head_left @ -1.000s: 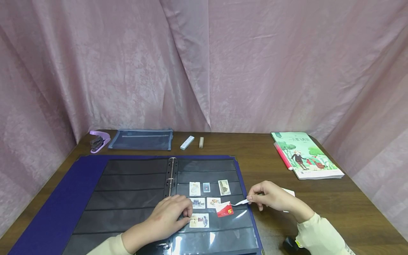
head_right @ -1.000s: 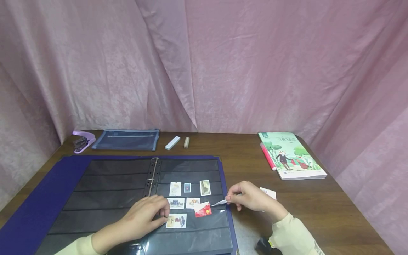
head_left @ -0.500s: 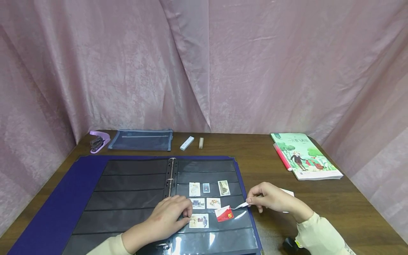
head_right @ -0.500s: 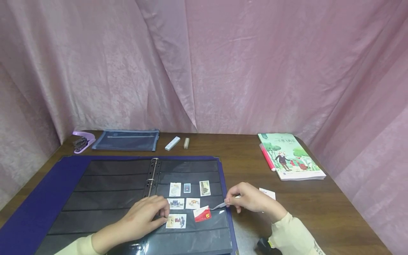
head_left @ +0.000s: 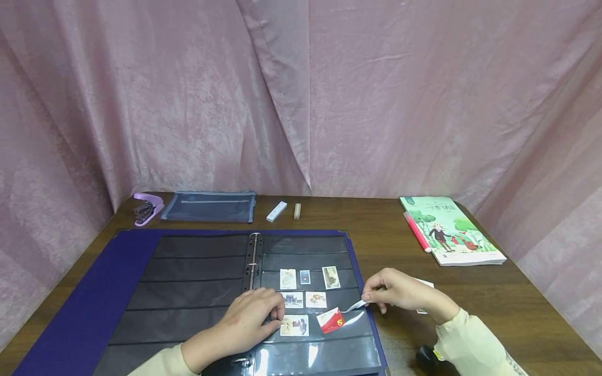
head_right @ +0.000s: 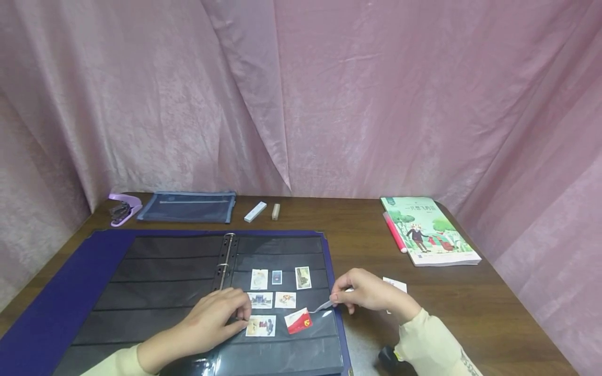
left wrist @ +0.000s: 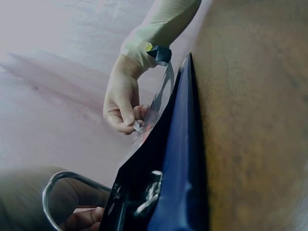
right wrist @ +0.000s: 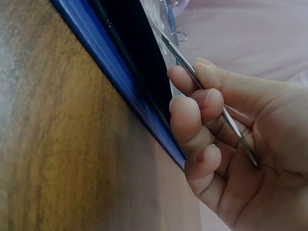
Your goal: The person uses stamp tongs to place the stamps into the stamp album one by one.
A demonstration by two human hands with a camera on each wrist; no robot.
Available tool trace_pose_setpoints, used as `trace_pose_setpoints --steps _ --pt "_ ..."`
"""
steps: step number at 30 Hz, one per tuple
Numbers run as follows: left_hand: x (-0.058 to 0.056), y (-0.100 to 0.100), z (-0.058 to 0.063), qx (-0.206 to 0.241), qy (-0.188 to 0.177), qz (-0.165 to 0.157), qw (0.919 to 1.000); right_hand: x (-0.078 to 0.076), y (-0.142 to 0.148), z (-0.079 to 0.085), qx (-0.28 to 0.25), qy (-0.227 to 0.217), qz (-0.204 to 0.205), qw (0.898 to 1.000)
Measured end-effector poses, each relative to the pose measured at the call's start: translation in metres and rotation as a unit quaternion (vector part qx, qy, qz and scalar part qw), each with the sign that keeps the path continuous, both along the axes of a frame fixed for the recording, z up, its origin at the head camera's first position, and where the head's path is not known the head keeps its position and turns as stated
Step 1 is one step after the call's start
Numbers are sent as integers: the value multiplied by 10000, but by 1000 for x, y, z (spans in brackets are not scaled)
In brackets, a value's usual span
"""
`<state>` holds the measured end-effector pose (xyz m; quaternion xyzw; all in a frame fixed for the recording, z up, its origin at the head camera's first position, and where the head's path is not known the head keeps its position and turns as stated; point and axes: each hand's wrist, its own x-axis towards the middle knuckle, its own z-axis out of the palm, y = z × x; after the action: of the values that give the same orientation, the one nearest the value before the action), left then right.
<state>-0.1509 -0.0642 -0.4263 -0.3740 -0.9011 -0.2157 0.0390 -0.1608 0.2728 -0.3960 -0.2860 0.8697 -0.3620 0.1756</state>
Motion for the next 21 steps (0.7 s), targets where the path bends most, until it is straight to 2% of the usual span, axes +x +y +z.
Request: trace_pose_setpoints --steps 6,11,21 --pt "0 0 1 -21 -11 16 10000 -2 1 5 196 -151 93 9997" --pt "0 0 1 -2 -1 21 10000 -3 2 9 270 -272 -16 9993" --pt "1 0 2 40 78 28 10000 -6 1 6 208 -99 -241 9994"
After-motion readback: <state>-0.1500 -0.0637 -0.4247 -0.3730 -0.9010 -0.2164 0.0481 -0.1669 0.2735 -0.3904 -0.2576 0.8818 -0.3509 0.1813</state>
